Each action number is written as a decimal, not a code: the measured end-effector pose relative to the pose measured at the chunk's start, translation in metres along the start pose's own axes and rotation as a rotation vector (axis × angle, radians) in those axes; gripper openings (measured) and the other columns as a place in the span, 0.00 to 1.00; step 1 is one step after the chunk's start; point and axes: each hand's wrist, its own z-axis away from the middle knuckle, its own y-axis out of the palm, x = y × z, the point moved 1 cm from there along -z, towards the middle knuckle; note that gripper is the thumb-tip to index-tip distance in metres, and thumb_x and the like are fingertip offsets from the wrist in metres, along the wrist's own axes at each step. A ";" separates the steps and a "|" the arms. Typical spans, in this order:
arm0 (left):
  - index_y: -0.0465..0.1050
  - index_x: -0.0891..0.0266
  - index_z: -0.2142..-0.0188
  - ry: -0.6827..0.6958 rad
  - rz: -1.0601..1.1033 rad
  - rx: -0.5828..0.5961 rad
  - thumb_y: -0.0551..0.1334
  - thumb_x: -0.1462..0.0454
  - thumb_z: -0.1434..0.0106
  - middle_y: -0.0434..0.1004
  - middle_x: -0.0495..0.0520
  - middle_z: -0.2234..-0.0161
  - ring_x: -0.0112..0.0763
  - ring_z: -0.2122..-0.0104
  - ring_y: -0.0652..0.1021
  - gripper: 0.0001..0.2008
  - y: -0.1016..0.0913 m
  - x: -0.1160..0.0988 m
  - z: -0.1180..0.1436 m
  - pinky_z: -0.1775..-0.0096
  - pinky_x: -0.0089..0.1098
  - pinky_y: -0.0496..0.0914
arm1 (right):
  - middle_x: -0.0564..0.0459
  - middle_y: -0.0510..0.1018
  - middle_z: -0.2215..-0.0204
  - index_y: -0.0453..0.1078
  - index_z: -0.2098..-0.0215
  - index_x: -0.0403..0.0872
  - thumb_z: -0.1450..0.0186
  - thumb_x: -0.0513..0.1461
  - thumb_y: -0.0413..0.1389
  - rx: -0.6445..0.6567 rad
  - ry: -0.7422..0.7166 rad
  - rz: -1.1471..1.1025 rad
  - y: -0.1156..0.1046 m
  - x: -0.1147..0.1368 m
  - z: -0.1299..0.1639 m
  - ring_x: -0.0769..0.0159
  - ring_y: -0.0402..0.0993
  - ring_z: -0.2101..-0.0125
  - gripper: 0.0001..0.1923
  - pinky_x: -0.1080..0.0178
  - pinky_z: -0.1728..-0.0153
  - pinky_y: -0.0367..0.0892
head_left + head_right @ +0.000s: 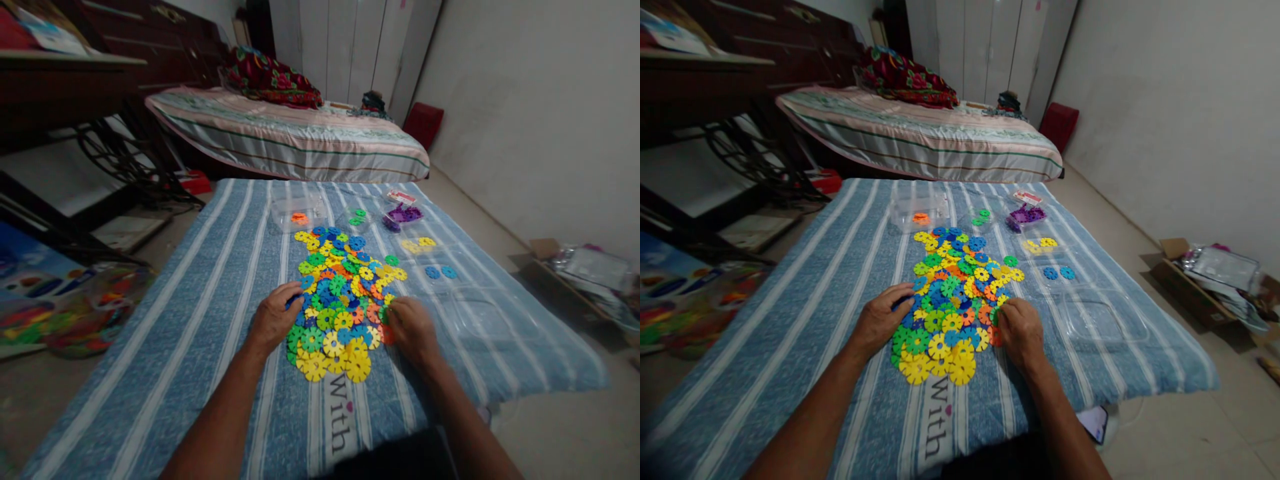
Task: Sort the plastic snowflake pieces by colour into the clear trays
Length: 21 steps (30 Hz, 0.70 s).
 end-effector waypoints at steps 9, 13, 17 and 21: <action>0.78 0.62 0.61 0.005 -0.009 0.012 0.57 0.57 0.40 0.79 0.59 0.51 0.42 0.49 0.77 0.15 0.000 0.001 -0.001 0.43 0.43 0.69 | 0.46 0.77 0.59 0.73 0.61 0.48 0.35 0.37 0.54 -0.045 -0.243 -0.129 0.016 0.036 0.004 0.57 0.71 0.53 0.06 0.50 0.51 0.69; 0.78 0.64 0.61 0.007 -0.012 0.015 0.56 0.57 0.40 0.78 0.61 0.51 0.42 0.49 0.77 0.16 0.000 0.000 -0.001 0.43 0.43 0.69 | 0.46 0.76 0.57 0.73 0.60 0.50 0.34 0.38 0.54 -0.035 -0.289 -0.115 0.024 0.050 -0.003 0.57 0.70 0.50 0.07 0.51 0.51 0.69; 0.78 0.63 0.61 0.005 -0.018 0.009 0.56 0.57 0.39 0.78 0.61 0.51 0.41 0.49 0.77 0.16 0.001 0.000 -0.001 0.43 0.43 0.69 | 0.46 0.76 0.55 0.72 0.59 0.50 0.34 0.41 0.55 0.016 -0.287 -0.095 0.036 0.062 -0.012 0.55 0.68 0.49 0.07 0.50 0.50 0.68; 0.78 0.62 0.60 0.014 -0.017 0.001 0.57 0.57 0.39 0.79 0.59 0.51 0.40 0.49 0.77 0.15 0.001 0.001 0.000 0.44 0.43 0.69 | 0.45 0.76 0.57 0.71 0.62 0.48 0.36 0.40 0.56 0.031 -0.261 -0.108 0.042 0.062 -0.014 0.55 0.69 0.51 0.04 0.51 0.51 0.67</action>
